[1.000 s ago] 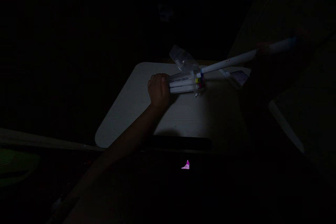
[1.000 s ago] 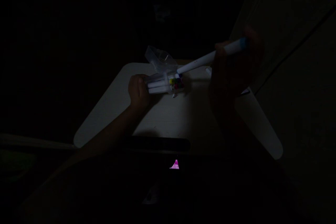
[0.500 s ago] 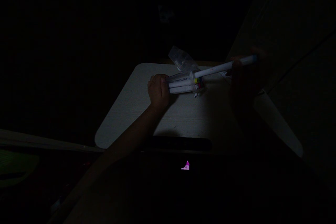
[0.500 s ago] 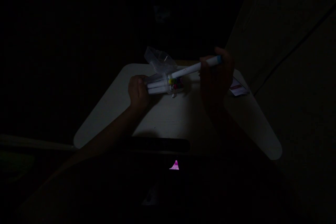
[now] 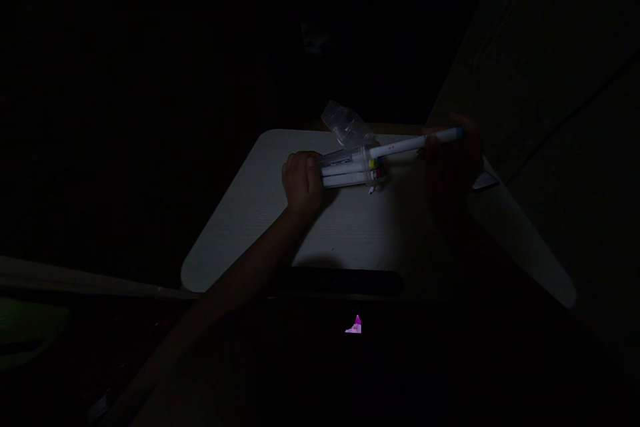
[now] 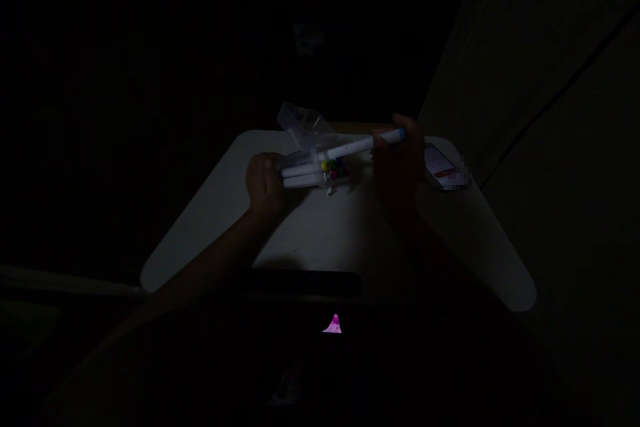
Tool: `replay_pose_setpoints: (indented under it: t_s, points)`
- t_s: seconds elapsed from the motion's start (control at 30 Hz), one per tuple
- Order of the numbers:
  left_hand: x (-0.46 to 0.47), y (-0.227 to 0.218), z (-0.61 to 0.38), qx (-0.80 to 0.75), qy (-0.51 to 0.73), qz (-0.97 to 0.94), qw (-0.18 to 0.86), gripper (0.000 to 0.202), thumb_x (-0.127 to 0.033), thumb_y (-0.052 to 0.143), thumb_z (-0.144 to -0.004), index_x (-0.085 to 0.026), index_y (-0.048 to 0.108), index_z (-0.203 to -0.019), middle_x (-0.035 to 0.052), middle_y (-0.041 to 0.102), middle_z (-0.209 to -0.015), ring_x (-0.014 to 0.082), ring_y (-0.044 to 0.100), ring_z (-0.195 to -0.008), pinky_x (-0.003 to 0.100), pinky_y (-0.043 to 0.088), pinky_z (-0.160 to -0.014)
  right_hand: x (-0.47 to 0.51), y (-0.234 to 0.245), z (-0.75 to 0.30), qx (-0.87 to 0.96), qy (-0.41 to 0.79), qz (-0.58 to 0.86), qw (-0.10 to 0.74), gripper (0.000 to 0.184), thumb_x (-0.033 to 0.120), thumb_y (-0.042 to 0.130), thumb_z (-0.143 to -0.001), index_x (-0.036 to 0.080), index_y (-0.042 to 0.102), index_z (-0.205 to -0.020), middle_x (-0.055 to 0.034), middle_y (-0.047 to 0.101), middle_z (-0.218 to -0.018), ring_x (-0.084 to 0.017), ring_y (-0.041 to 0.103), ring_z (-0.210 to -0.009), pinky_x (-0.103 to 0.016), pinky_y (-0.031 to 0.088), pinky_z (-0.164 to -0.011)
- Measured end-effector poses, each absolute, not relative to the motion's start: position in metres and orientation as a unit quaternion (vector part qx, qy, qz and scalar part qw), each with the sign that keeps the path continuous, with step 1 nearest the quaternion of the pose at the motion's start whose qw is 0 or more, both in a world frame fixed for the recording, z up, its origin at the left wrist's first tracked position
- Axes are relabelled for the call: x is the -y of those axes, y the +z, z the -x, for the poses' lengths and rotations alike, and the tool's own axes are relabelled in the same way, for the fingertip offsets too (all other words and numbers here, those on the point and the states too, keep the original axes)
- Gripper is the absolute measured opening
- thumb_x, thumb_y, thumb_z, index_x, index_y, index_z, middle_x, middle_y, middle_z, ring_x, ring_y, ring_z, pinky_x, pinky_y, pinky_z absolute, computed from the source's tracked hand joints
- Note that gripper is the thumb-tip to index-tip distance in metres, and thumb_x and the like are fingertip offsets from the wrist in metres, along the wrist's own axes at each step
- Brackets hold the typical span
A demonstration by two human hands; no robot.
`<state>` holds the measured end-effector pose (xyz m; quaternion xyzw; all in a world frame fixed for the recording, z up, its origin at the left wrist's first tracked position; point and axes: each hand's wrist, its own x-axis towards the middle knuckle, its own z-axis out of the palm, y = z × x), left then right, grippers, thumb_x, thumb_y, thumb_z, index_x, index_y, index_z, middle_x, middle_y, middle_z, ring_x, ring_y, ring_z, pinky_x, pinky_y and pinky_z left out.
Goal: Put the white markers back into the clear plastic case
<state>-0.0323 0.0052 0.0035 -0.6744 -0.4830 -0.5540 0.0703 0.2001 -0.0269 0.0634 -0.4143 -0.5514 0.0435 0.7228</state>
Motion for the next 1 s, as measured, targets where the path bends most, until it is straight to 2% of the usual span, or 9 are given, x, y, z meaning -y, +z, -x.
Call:
replay_pose_setpoints:
  t_s: [0.2,0.43,0.63,0.83,1.0]
  points:
    - [-0.006,0.004,0.032,0.481,-0.554,0.675,0.076,0.067,-0.058,0.008,-0.102,-0.021,0.063,-0.091,0.0123,0.067,-0.087,0.0260,0.060,-0.085,0.042,0.042,-0.079,0.027,0.055,-0.195,0.560,0.056,0.427,0.708,0.038,0.043,0.055,-0.086,0.023,0.047,-0.117,-0.0049,0.071,-0.093,-0.017,0.066,-0.071,-0.034,0.057,-0.068]
    - [-0.007,0.004,0.033,0.477,-0.553,0.678,0.082,0.069,-0.058,0.009,-0.103,-0.020,0.065,-0.091,0.0123,0.067,-0.086,0.0260,0.059,-0.085,0.041,0.040,-0.078,0.027,0.048,-0.197,0.597,0.023,0.534,0.599,0.046,0.049,0.037,-0.100,0.024,0.041,-0.138,-0.0112,0.070,-0.116,-0.022,0.071,-0.096,-0.044,0.060,-0.086]
    - [-0.007,0.004,0.034,0.478,-0.549,0.680,0.086,0.068,-0.056,0.009,-0.103,-0.019,0.065,-0.091,0.0130,0.068,-0.087,0.0266,0.059,-0.086,0.042,0.040,-0.080,0.015,0.033,-0.203,0.624,0.045,0.441,0.644,0.053,0.059,0.049,-0.096,0.027,0.047,-0.139,-0.0080,0.071,-0.114,-0.024,0.071,-0.100,-0.048,0.060,-0.092]
    - [-0.006,0.004,0.034,0.477,-0.547,0.683,0.080,0.065,-0.054,0.011,-0.103,-0.020,0.065,-0.092,0.0128,0.068,-0.088,0.0266,0.059,-0.086,0.042,0.041,-0.080,0.015,0.030,-0.204,0.630,0.044,0.435,0.642,0.053,0.060,0.048,-0.097,0.029,0.048,-0.140,-0.0072,0.072,-0.116,-0.023,0.071,-0.103,-0.046,0.061,-0.090]
    - [-0.006,0.004,0.034,0.476,-0.547,0.684,0.080,0.066,-0.054,0.010,-0.103,-0.020,0.065,-0.092,0.0126,0.067,-0.087,0.0261,0.059,-0.086,0.042,0.041,-0.080,0.016,0.032,-0.205,0.627,0.029,0.451,0.634,0.049,0.056,0.054,-0.094,0.029,0.050,-0.136,-0.0067,0.072,-0.116,-0.021,0.071,-0.102,-0.043,0.061,-0.089]
